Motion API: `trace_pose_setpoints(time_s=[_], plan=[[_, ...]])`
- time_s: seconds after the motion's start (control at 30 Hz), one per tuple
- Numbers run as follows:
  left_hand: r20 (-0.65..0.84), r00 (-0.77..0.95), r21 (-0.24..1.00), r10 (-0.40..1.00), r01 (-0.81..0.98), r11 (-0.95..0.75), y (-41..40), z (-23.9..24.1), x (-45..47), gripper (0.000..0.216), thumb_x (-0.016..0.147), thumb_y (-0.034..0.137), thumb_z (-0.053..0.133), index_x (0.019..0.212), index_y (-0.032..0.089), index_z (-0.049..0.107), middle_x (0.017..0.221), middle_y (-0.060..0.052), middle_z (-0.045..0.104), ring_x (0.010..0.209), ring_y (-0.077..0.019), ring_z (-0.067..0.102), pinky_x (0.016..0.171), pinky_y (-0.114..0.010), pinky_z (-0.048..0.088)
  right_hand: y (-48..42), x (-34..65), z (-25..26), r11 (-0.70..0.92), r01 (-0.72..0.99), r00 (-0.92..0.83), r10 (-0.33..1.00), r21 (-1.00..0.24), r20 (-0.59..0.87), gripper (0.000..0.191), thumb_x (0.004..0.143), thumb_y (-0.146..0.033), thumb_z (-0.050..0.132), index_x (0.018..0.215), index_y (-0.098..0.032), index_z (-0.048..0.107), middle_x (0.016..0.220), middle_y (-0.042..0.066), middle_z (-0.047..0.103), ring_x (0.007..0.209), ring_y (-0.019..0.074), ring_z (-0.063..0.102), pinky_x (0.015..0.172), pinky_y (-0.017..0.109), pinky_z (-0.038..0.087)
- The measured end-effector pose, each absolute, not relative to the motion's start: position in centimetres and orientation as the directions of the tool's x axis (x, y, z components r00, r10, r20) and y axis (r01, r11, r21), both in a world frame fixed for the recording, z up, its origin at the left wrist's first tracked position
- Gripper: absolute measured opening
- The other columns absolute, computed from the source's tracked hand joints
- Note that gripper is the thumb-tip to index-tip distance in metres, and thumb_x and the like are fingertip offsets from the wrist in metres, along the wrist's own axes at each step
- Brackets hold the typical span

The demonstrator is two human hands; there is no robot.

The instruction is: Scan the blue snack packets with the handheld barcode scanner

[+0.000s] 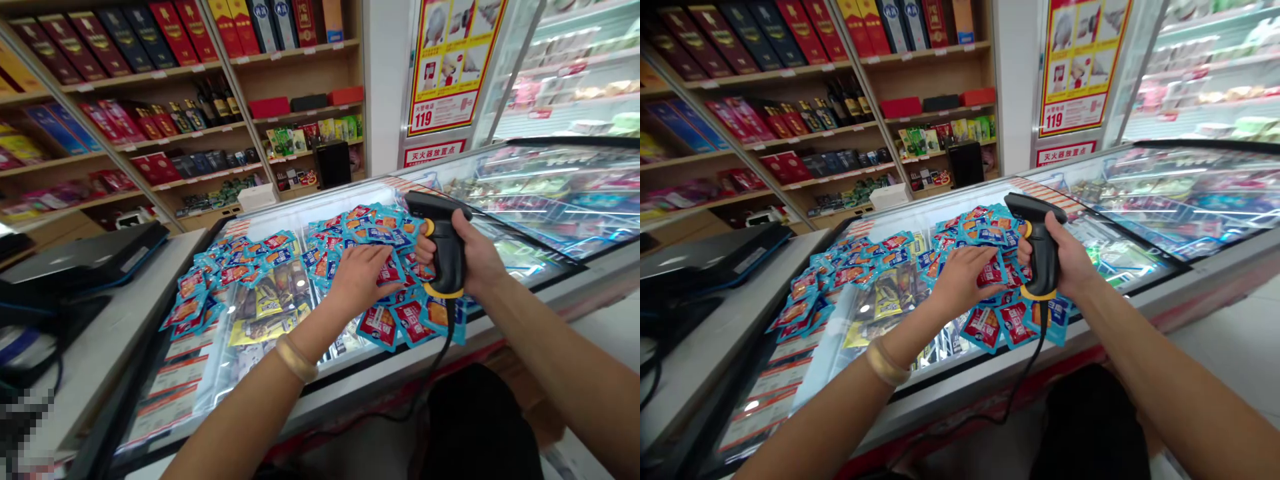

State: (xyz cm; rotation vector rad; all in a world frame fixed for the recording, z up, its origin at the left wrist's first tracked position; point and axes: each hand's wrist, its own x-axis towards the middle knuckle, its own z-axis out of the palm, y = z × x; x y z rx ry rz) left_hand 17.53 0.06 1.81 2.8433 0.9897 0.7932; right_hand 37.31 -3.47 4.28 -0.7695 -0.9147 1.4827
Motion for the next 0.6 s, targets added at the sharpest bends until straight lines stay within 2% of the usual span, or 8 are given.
trace_pose_setpoints(time_s=[0.1, 0.23, 0.43, 0.6], plan=[[0.408, 0.699, 0.032, 0.588, 0.632, -0.774, -0.4, 0.9, 20.0, 0.057, 0.084, 0.054, 0.059, 0.125, 0.015, 0.056, 0.124, -0.012, 0.064, 0.114, -0.0292, 0.051, 0.096, -0.045, 0.035, -3.7, 38.3, 3.4, -0.04, -0.484, -0.101, 0.995, -0.874, 0.01, 0.042, 0.081, -0.065, 0.052, 0.081, -0.023, 0.056, 0.062, 0.001, 0.045, 0.054, 0.0166, 0.043, 0.051, 0.031, 0.038], [0.386, 0.692, -0.06, 0.61, 0.678, -0.732, -0.2, 0.1, 21.3, 0.057, 0.082, 0.056, 0.06, 0.119, 0.013, 0.06, 0.119, -0.013, 0.065, 0.109, -0.0292, 0.052, 0.088, -0.043, 0.038, -3.7, 38.0, 1.7, -0.123, -0.516, -0.144, 0.988, -0.847, -0.056, 0.04, 0.079, -0.062, 0.057, 0.08, -0.022, 0.055, 0.062, 0.001, 0.046, 0.055, 0.0161, 0.043, 0.051, 0.03, 0.039], [0.4, 0.696, -0.045, 0.597, 0.665, -0.746, -0.5, 0.5, 20.2, 0.057, 0.081, 0.056, 0.062, 0.122, 0.017, 0.06, 0.122, -0.012, 0.063, 0.113, -0.0288, 0.05, 0.092, -0.043, 0.036, -3.5, 37.9, 1.0, -0.146, -0.519, -0.148, 0.986, -0.842, -0.079, 0.039, 0.082, -0.06, 0.055, 0.08, -0.021, 0.056, 0.063, 0.001, 0.047, 0.056, 0.0161, 0.045, 0.051, 0.028, 0.039], [0.498, 0.623, 0.048, 0.603, 0.674, -0.737, -0.8, 1.8, 16.5, 0.05, 0.082, 0.052, 0.062, 0.121, 0.02, 0.061, 0.123, -0.01, 0.064, 0.115, -0.0289, 0.05, 0.097, -0.044, 0.034, -3.5, 36.7, 2.3, -0.132, -0.461, -0.171, 0.984, -0.878, -0.058, 0.041, 0.083, -0.061, 0.053, 0.079, -0.021, 0.057, 0.063, 0.002, 0.047, 0.055, 0.0156, 0.044, 0.048, 0.028, 0.037]])
